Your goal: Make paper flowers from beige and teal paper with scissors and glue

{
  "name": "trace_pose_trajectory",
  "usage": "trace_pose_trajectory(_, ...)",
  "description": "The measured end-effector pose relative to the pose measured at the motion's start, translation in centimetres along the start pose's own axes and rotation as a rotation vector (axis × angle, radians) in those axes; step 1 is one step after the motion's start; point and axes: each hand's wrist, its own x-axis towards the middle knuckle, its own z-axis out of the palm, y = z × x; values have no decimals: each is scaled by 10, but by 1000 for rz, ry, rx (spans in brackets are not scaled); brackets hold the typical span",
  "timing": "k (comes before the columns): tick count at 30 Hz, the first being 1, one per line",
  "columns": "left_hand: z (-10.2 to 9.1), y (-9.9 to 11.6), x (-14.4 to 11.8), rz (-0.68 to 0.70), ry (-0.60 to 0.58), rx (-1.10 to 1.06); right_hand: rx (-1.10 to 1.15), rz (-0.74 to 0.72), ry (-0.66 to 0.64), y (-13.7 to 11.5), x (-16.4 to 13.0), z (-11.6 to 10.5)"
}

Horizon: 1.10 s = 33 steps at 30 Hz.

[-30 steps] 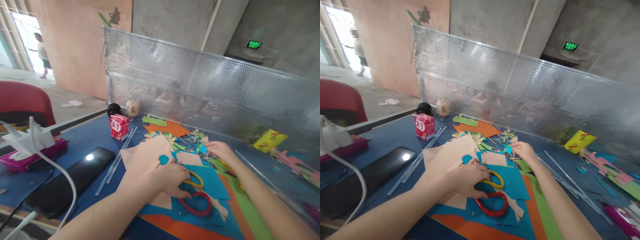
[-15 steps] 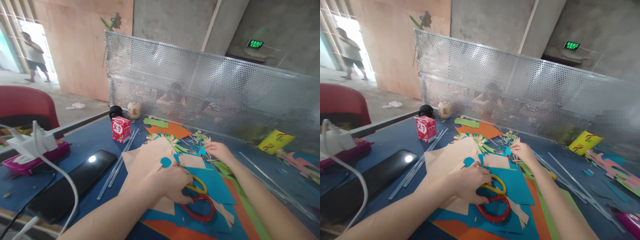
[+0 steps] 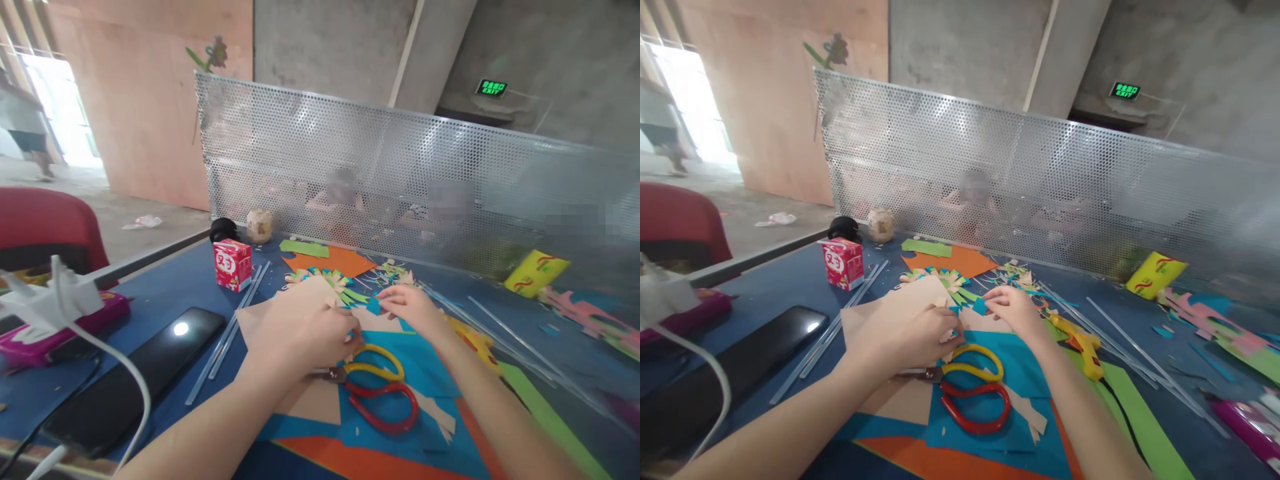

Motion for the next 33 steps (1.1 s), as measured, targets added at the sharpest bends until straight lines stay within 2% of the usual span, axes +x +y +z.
trace_pose_trajectory(3, -3, -4, -2, -71, 94, 57, 59, 13, -31, 1, -5, 2)
trace_pose_trajectory(6, -6, -6, -2, -124, 154, 2, 108, 32, -76, 1, -9, 5)
trace_pose_trajectory(10, -8, -7, 1, -121, 124, -79, 165, 14, -135, 3, -13, 15)
trace_pose_trajectory(14, -5, -10, 2, -108, 104, -57, 203, -11, -147, 6, -14, 27)
trace_pose_trajectory(20, -4, -12, -1, -160, 122, -86, 132, 32, -141, 3, -10, 31)
trace_pose_trajectory(23, -6, -8, -4, -238, 133, -39, 31, 40, -135, -4, 11, 30)
trace_pose_trajectory(26, -9, -4, -5, -308, 136, 29, -99, 42, -108, -11, 52, 35)
trace_pose_trajectory(30, -11, -1, -5, -333, 162, 135, -242, 80, -125, -13, 114, 53)
trace_pose_trajectory(33, -11, -1, -7, -318, 198, 190, -320, 96, -151, -9, 144, 69)
